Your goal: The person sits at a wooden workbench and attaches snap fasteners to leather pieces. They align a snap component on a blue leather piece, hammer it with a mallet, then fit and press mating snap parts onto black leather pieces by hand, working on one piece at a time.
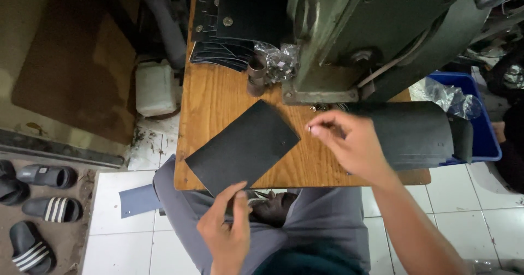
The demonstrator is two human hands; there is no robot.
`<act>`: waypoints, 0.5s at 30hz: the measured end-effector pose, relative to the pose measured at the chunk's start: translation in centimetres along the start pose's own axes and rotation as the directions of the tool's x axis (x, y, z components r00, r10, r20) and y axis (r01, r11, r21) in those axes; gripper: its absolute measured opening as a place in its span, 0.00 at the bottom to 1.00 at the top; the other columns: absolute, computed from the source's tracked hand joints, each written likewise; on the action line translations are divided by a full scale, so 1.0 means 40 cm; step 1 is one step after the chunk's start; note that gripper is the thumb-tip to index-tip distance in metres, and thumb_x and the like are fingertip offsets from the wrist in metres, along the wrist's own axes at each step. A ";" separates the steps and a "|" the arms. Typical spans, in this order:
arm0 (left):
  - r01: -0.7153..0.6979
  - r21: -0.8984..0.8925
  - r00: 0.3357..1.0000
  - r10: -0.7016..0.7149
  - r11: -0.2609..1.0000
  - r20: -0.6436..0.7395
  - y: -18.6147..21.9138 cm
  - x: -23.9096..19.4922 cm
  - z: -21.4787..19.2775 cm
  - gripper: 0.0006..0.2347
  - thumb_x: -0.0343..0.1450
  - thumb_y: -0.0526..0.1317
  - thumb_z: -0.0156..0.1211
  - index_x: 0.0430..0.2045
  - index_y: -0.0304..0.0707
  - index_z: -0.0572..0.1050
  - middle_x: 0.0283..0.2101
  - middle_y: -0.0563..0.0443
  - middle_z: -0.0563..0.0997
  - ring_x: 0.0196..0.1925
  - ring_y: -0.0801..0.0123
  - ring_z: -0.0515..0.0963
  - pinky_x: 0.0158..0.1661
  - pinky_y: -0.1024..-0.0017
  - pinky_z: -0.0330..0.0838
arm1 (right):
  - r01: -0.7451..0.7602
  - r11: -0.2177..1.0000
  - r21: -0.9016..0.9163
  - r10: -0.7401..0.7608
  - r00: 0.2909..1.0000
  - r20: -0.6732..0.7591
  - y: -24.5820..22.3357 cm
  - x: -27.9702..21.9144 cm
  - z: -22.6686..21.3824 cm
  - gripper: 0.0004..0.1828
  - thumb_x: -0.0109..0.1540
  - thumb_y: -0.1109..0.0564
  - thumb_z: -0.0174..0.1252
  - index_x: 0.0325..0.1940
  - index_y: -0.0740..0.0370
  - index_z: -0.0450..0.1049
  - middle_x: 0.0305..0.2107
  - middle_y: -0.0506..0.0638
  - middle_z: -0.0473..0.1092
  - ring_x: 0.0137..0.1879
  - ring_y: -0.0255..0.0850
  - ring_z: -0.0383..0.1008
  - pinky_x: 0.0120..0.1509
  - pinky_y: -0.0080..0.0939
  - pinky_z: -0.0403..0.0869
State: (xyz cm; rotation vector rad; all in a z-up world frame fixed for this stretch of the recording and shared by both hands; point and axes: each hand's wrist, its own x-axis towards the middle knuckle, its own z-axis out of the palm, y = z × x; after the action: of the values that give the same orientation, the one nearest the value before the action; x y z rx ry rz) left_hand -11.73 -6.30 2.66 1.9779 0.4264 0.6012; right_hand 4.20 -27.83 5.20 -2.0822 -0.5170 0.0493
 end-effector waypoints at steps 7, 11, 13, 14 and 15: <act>-0.101 -0.213 0.962 0.150 0.972 0.229 0.053 0.008 0.063 0.14 0.61 0.27 0.72 0.41 0.34 0.82 0.38 0.52 0.84 0.28 0.78 0.78 0.27 0.84 0.72 | -0.181 0.768 0.614 0.075 0.978 0.195 -0.033 -0.154 0.139 0.09 0.61 0.63 0.61 0.44 0.69 0.79 0.30 0.55 0.79 0.28 0.33 0.75 0.32 0.26 0.73; -0.084 -0.194 0.984 0.112 0.977 0.137 0.017 -0.011 0.085 0.10 0.60 0.29 0.73 0.32 0.33 0.83 0.36 0.50 0.84 0.31 0.73 0.81 0.33 0.80 0.76 | -0.324 0.671 0.667 0.270 0.944 0.187 -0.029 -0.214 0.175 0.12 0.62 0.63 0.62 0.48 0.74 0.79 0.35 0.56 0.79 0.36 0.35 0.75 0.42 0.31 0.73; -0.002 -0.202 0.990 0.030 0.979 0.139 -0.004 -0.023 0.089 0.07 0.59 0.31 0.74 0.27 0.31 0.84 0.35 0.50 0.85 0.32 0.72 0.83 0.34 0.80 0.76 | -0.333 0.626 0.705 0.273 0.940 0.202 -0.023 -0.234 0.184 0.15 0.62 0.64 0.61 0.51 0.76 0.78 0.39 0.59 0.80 0.41 0.38 0.80 0.48 0.33 0.78; 0.145 -0.381 0.975 -0.066 0.913 0.212 -0.015 -0.031 0.091 0.06 0.61 0.29 0.73 0.27 0.26 0.83 0.36 0.48 0.83 0.32 0.71 0.81 0.35 0.79 0.77 | -0.285 0.662 0.693 0.247 0.956 0.156 -0.025 -0.239 0.187 0.13 0.62 0.65 0.62 0.49 0.76 0.78 0.41 0.59 0.80 0.41 0.38 0.79 0.47 0.32 0.77; 0.292 -0.531 0.943 -0.147 0.795 0.299 -0.028 -0.038 0.091 0.05 0.63 0.27 0.72 0.27 0.22 0.82 0.36 0.45 0.81 0.33 0.70 0.79 0.37 0.77 0.77 | -0.235 0.697 0.678 0.219 0.969 0.111 -0.028 -0.244 0.191 0.11 0.62 0.65 0.62 0.47 0.75 0.79 0.42 0.59 0.79 0.41 0.38 0.78 0.46 0.31 0.76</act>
State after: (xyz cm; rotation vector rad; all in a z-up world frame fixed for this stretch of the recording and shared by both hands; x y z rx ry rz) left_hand -10.91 -9.21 -0.12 1.3713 0.2752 0.2791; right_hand -6.87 -24.90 0.34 -1.3870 -0.1913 0.3606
